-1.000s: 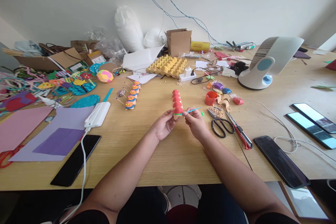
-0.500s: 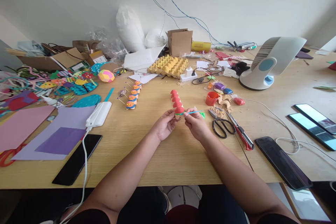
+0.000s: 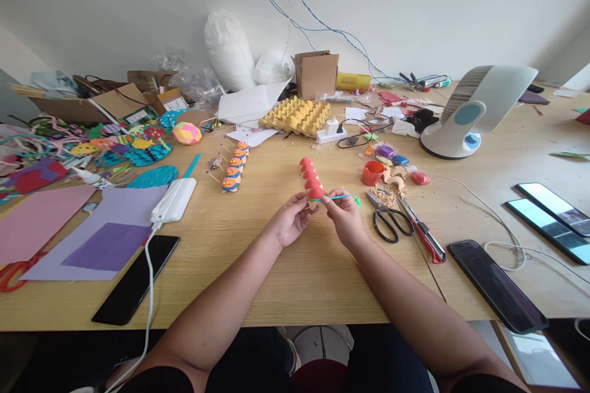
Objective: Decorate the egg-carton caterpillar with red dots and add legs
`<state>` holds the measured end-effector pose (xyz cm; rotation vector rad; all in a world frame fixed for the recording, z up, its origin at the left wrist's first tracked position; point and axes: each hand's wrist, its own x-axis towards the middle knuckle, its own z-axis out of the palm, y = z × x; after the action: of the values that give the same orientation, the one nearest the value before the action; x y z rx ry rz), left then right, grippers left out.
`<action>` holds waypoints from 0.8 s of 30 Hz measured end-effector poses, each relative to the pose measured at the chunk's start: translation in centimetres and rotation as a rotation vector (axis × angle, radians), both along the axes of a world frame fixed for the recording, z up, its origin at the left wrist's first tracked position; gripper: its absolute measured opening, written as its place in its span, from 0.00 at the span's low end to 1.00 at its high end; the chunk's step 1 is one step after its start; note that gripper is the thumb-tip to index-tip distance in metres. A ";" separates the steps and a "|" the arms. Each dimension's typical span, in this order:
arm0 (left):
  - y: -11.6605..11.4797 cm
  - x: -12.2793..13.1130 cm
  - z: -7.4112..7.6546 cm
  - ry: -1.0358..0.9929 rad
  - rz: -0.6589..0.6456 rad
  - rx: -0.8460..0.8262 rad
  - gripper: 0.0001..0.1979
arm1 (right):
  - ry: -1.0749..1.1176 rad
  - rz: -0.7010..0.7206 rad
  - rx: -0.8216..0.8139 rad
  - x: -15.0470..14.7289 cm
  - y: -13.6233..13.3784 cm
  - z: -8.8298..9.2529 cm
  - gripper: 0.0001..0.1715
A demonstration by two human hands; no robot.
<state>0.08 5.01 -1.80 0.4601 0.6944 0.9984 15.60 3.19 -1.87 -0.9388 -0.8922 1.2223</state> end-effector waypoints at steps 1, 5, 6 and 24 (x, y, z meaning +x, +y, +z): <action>0.0 0.0 0.0 -0.002 -0.001 0.000 0.08 | -0.002 -0.003 0.002 0.0 0.0 0.0 0.24; 0.0 0.0 -0.1 -0.006 0.002 -0.001 0.08 | 0.009 -0.008 0.009 0.0 0.0 0.0 0.23; 0.0 0.0 -0.1 -0.008 0.001 0.003 0.08 | 0.024 0.011 0.005 0.0 0.0 0.0 0.23; 0.6 -0.3 -0.6 -0.010 0.048 -0.022 0.09 | 0.129 0.170 -0.034 0.5 0.0 0.5 0.25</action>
<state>-0.25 5.57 -2.38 0.4208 0.7092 1.0372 16.11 3.22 -1.36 -0.8136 -0.8638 1.4313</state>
